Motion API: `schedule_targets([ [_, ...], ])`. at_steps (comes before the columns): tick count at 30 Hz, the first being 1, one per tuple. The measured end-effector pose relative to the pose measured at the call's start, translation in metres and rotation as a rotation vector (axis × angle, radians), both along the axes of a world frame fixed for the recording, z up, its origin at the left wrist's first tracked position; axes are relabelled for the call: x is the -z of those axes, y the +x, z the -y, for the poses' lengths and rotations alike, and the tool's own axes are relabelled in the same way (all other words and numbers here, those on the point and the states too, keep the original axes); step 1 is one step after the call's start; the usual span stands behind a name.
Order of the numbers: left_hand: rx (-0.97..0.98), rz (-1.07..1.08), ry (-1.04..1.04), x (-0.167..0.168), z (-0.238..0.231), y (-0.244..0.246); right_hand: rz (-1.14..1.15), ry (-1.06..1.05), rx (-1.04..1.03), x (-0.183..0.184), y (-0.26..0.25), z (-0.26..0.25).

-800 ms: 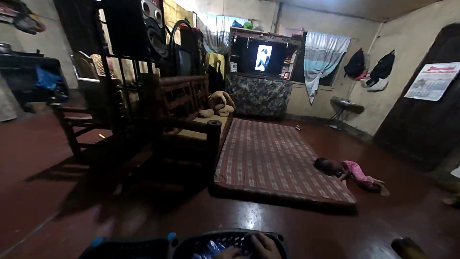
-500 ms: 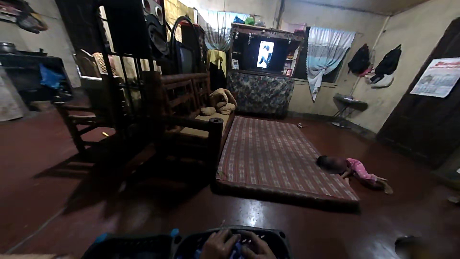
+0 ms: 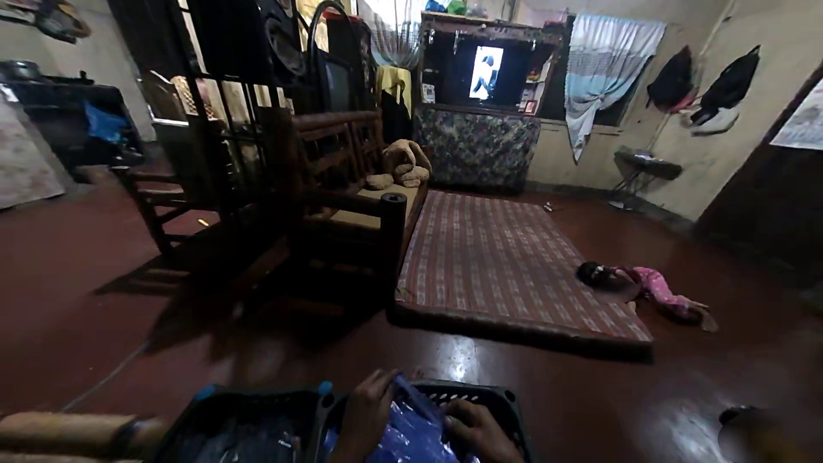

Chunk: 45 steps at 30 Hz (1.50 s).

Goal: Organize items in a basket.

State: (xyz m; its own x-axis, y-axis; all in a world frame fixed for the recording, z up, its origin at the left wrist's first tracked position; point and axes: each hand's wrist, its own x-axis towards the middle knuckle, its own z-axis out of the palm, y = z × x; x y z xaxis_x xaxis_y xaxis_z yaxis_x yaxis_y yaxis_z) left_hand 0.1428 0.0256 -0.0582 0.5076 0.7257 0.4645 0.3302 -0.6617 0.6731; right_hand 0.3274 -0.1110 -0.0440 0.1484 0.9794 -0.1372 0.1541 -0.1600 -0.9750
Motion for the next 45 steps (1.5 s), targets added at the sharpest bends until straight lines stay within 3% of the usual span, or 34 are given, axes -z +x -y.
schedule_targets([
  [4, -0.025, 0.028, -0.157, -0.006, -0.002, 0.0, -0.095, 0.026, 0.042, 0.005, 0.002, -0.002],
  [6, -0.003, 0.051, -0.413, -0.017, 0.002, -0.002, -0.145, 0.031, 0.085, 0.005, -0.001, -0.001],
  [9, 0.063, 0.325, -0.854, -0.019, 0.007, 0.005, -0.208, 0.035, 0.133, 0.004, -0.002, -0.002],
  [12, 0.179, 0.353, -1.067, -0.017, 0.009, 0.009, -0.265, 0.031, 0.156, 0.001, -0.002, -0.003],
  [17, 0.368, 0.137, -1.049, -0.017, 0.013, 0.011, -0.247, 0.041, 0.102, -0.001, -0.001, -0.003],
  [22, 0.319, 0.299, -0.939, -0.014, 0.016, 0.014, -0.166, 0.024, -0.087, -0.008, -0.009, 0.0],
  [27, 0.387, 0.312, -0.739, -0.022, 0.028, 0.011, -0.292, 0.071, -0.006, -0.011, -0.027, -0.003],
  [30, 0.387, 0.362, -0.749, -0.02, 0.03, 0.011, -0.298, 0.048, 0.004, -0.01, -0.033, -0.004],
  [33, 0.373, 0.272, -0.767, -0.018, 0.019, 0.003, -0.296, 0.029, 0.012, -0.011, -0.033, -0.002],
  [36, 0.356, 0.373, -0.855, -0.013, 0.009, 0.002, -0.287, 0.032, 0.031, -0.013, -0.025, -0.001],
  [41, 0.332, 0.425, -0.834, -0.012, 0.006, 0.001, -0.357, 0.038, 0.262, -0.008, -0.018, -0.002],
  [45, 0.516, 0.147, -0.477, -0.012, 0.012, 0.0, -0.522, 0.047, 0.547, -0.011, -0.016, -0.006],
])
